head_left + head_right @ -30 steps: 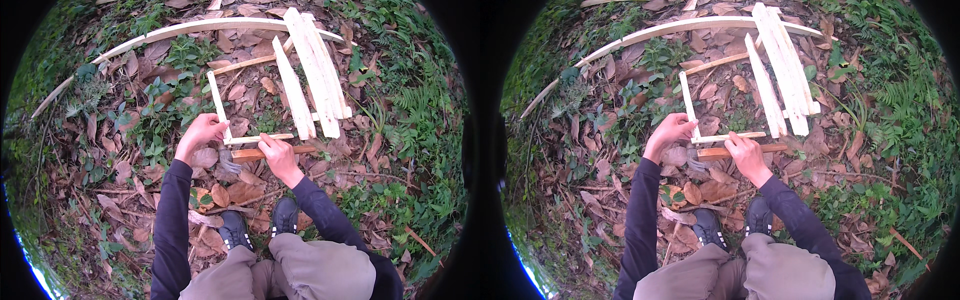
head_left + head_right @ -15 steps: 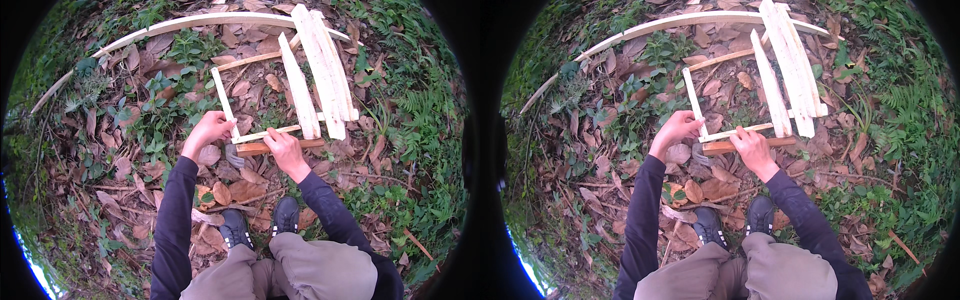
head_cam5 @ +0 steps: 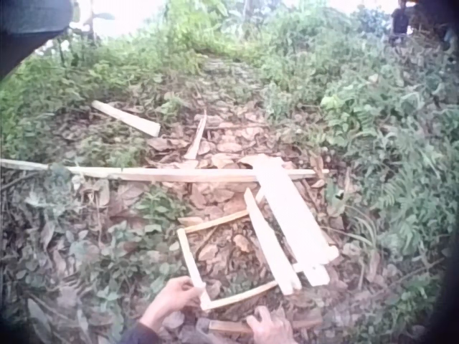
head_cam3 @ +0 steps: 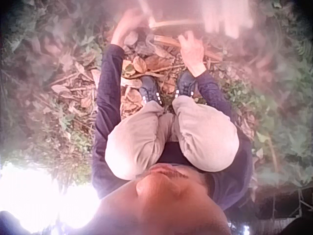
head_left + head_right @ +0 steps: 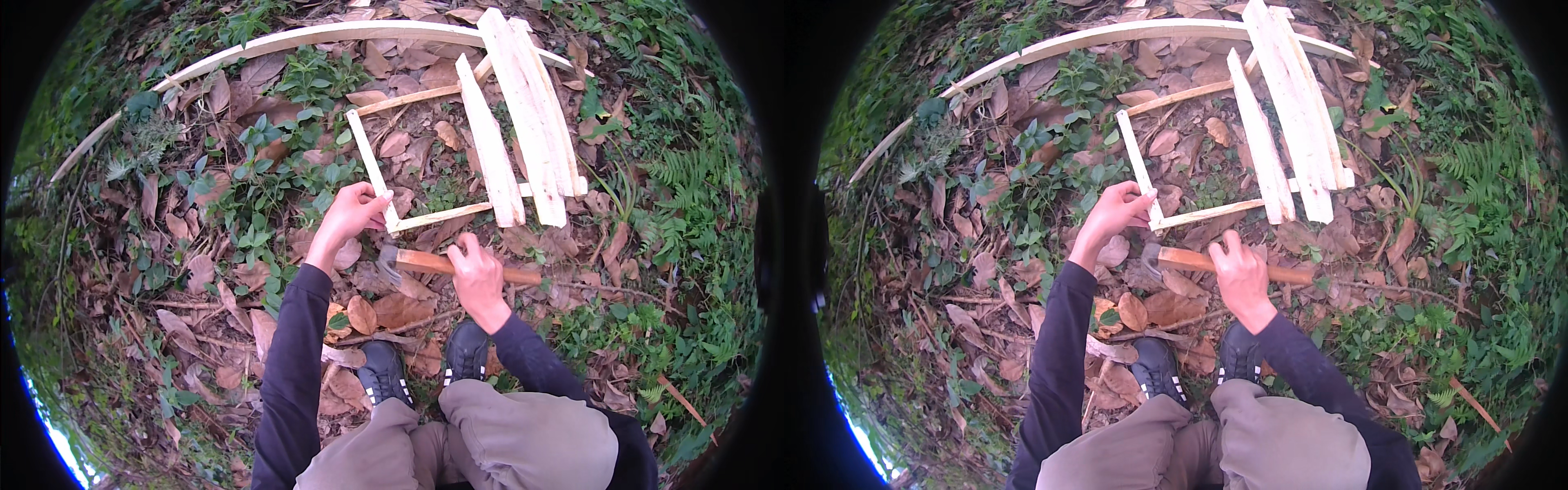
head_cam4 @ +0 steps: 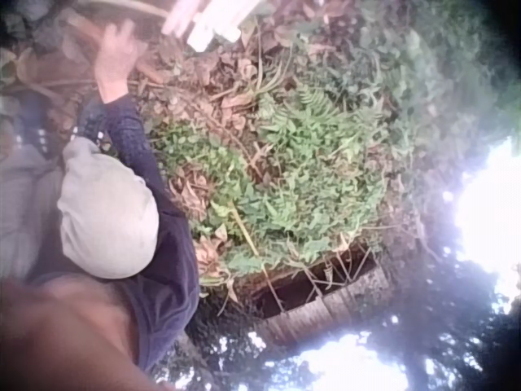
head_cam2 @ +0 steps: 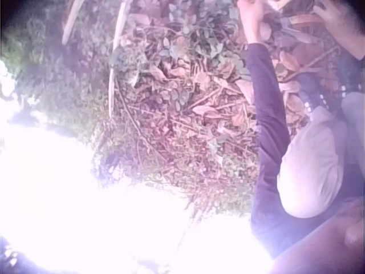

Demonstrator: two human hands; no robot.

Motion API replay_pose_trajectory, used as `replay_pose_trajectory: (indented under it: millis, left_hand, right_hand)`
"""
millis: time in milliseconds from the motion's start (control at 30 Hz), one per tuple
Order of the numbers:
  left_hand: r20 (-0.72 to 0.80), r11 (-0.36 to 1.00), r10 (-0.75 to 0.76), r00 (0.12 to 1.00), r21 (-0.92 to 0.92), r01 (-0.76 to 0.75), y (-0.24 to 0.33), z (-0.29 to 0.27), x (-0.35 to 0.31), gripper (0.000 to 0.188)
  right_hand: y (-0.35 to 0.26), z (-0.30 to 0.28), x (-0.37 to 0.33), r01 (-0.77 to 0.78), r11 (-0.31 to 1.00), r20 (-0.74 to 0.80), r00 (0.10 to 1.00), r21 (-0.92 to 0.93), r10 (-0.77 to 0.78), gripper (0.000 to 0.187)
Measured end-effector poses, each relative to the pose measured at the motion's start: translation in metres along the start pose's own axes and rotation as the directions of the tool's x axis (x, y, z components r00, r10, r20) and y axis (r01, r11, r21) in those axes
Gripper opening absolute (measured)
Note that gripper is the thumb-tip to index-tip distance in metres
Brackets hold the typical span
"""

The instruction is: The person assembles a small wooden frame using a hammer and nails. They position the wooden pieces on the ground, drive nails into the joints to secure them, and adjust the frame as needed.

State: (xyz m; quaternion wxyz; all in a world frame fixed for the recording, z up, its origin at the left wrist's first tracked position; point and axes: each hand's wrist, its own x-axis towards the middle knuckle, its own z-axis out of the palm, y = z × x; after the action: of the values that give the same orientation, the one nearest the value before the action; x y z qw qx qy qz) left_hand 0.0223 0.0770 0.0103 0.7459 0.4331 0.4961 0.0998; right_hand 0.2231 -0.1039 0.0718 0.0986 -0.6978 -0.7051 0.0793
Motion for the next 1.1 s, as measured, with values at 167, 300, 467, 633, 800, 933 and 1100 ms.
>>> replay_pose_trajectory:
  millis: [167, 300, 467, 633, 800, 933, 1100]
  left_hand:
    - [0.009, 0.993, -0.068, 0.998, 0.098, 0.067, -0.003, 0.002, -0.001, 0.040]
    - [0.075, 0.969, -0.177, 0.981, -0.163, 0.187, -0.006, 0.033, -0.020, 0.074]
    - [0.217, 0.744, -0.105, 0.971, -0.630, 0.221, -0.018, 0.064, -0.031, 0.072]
    - [0.052, 0.758, 0.007, 0.999, -0.652, 0.028, -0.029, 0.070, -0.023, 0.057]
    - [-0.038, 0.772, -0.054, 0.998, -0.636, 0.018, -0.038, 0.074, -0.016, 0.050]
    - [-0.073, 0.761, -0.066, 0.995, -0.648, 0.003, -0.045, 0.077, -0.012, 0.049]
    - [-0.082, 0.743, -0.070, 0.994, -0.670, -0.003, -0.049, 0.081, -0.013, 0.050]
  right_hand:
    - [-0.008, -0.022, -0.042, -0.317, 0.888, 0.103, 0.949, 0.335, 0.299, 0.017]
    - [0.001, -0.028, -0.047, -0.383, 0.793, 0.015, 0.904, 0.474, 0.428, 0.027]
    - [0.013, -0.024, -0.058, -0.444, 0.756, -0.006, 0.861, 0.482, 0.509, 0.026]
    - [0.026, -0.018, -0.063, -0.495, 0.660, 0.009, 0.804, 0.565, 0.594, 0.028]
    - [0.029, -0.019, -0.071, -0.516, 0.637, -0.004, 0.775, 0.573, 0.632, 0.026]
    - [0.033, -0.016, -0.083, -0.498, 0.653, -0.092, 0.751, 0.571, 0.654, 0.024]
    - [0.045, -0.016, -0.090, -0.544, 0.621, -0.045, 0.731, 0.564, 0.681, 0.025]
